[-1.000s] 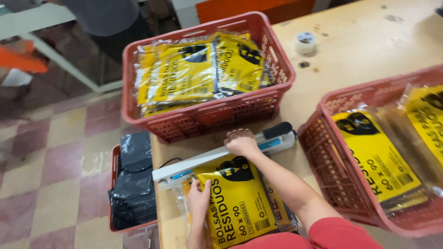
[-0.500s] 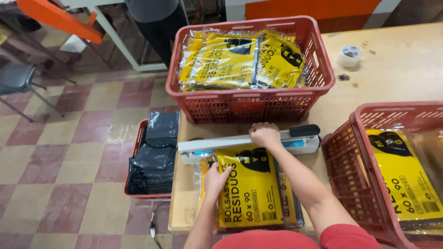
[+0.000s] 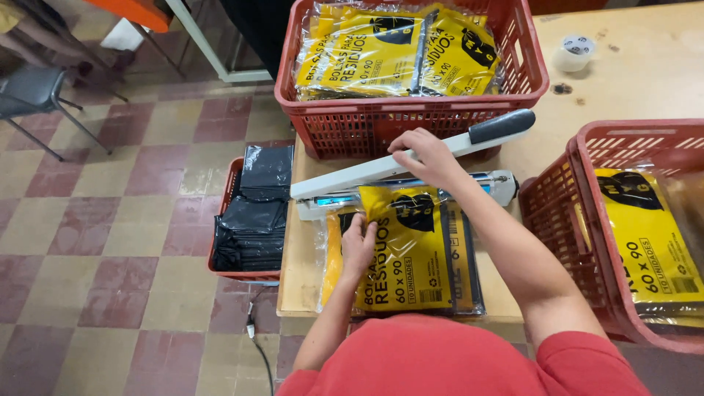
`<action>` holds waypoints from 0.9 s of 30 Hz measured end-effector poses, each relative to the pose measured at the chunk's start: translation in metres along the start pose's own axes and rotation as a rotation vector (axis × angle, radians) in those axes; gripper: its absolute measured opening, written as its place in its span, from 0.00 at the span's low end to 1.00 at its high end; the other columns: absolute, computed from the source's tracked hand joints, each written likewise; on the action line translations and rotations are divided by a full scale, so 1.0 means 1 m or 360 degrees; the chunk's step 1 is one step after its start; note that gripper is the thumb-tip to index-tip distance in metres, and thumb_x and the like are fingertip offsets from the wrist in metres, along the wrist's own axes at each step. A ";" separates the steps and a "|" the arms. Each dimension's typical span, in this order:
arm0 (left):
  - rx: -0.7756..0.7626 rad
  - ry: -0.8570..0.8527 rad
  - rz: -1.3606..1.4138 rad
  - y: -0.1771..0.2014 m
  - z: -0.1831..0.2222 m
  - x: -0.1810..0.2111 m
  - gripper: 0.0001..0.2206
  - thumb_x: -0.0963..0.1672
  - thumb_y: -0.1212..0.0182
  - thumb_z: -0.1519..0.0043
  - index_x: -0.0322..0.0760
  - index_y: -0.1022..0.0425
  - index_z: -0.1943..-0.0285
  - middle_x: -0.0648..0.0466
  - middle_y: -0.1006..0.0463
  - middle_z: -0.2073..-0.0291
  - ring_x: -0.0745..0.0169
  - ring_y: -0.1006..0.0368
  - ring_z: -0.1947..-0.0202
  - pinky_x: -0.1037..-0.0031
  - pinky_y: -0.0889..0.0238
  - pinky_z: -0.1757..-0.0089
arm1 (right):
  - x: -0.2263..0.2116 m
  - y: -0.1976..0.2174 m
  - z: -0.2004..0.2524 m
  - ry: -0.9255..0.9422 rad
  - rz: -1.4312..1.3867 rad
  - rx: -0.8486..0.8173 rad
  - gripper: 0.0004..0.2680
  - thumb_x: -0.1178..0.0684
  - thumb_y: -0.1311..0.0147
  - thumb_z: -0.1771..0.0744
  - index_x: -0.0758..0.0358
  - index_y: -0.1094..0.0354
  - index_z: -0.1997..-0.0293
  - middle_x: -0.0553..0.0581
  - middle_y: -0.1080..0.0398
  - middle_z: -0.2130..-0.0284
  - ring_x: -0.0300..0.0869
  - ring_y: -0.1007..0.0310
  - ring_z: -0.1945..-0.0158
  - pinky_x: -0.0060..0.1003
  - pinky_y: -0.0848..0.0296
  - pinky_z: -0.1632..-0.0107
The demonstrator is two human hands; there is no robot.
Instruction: Using a manual heat sealer to seal the ends of yellow plastic bags and then placing them into a storage crate.
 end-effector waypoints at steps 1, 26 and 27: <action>0.0059 -0.0105 0.0114 -0.003 0.004 -0.004 0.10 0.46 0.41 0.36 0.43 0.35 0.68 0.48 0.30 0.82 0.49 0.26 0.74 0.68 0.34 0.67 | -0.007 0.004 0.002 0.0075 -0.0176 -0.0042 0.07 0.46 0.50 0.31 0.55 0.30 0.55 0.52 0.27 0.62 0.46 0.30 0.51 0.41 0.32 0.47; -0.0213 -0.0744 0.0913 0.074 0.058 0.050 0.09 0.42 0.51 0.32 0.31 0.26 0.55 0.52 0.24 0.71 0.68 0.34 0.67 0.69 0.34 0.59 | -0.125 0.049 0.071 0.0622 -0.0319 0.0245 0.03 0.57 0.45 0.34 0.55 0.27 0.68 0.46 0.37 0.89 0.41 0.37 0.86 0.31 0.32 0.76; -0.0289 -0.0720 0.0917 0.064 0.059 0.032 0.10 0.41 0.36 0.43 0.32 0.26 0.54 0.54 0.22 0.67 0.68 0.32 0.66 0.67 0.34 0.56 | -0.138 0.059 0.074 0.0715 -0.0244 0.0288 0.03 0.55 0.45 0.34 0.53 0.26 0.66 0.44 0.38 0.88 0.38 0.37 0.86 0.29 0.32 0.76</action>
Point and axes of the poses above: each hand's wrist, its own z-axis away from the middle knuckle, its own y-axis out of the back of the hand, x = y × z, the point moved 1 cm from there along -z, towards the middle knuckle
